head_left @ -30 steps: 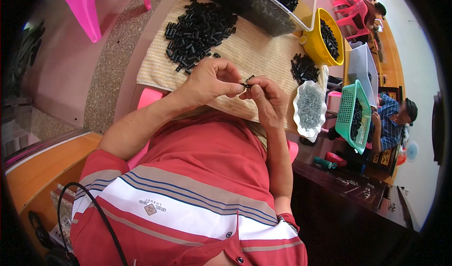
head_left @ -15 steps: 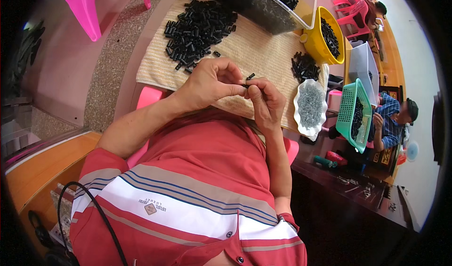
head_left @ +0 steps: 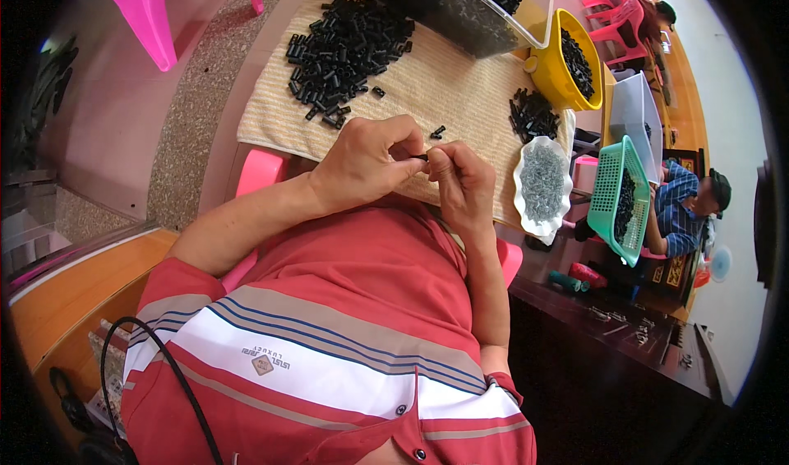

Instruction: The person assembles small components by picking up black plastic parts and small metal pins from the table and inserting the pins into the plastic parts by hand.

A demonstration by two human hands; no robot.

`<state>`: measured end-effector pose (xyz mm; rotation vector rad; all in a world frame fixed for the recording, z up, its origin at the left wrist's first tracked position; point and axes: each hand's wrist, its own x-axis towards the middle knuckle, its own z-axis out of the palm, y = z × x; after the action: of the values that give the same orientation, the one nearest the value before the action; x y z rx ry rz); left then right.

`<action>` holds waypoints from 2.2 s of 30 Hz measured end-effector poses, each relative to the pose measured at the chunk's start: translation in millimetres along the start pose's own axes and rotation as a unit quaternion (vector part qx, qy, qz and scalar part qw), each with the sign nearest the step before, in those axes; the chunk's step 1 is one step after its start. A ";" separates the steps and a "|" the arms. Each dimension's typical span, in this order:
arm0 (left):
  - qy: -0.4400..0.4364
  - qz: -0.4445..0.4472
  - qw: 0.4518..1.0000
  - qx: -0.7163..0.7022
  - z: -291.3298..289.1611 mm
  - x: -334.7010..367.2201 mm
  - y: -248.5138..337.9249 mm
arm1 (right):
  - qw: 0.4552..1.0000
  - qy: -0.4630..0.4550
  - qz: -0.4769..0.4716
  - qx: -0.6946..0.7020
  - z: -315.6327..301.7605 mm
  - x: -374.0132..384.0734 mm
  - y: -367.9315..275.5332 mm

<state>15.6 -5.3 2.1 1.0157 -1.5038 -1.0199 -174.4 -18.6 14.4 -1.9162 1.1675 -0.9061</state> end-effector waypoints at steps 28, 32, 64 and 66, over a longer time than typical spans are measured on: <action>-0.041 -0.182 0.947 -0.263 -4.1 8.2 -5.3 | 0.954 0.099 -0.224 -0.171 12.7 -4.5 5.4; -0.051 -0.184 0.939 -0.286 -1.9 7.0 -6.4 | 0.941 0.123 -0.242 -0.200 13.3 -2.4 6.5; -0.105 0.170 0.912 -0.359 -29.1 -11.2 125.6 | 0.966 0.184 -0.156 -0.092 -27.8 -12.1 20.7; -0.107 0.173 0.910 -0.360 -24.9 -9.3 125.4 | 0.967 0.184 -0.153 -0.091 -28.6 -11.9 22.3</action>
<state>29.2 37.2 122.4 0.1102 -1.2469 -1.3047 -211.9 -21.3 7.7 -2.1775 1.2151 -1.4122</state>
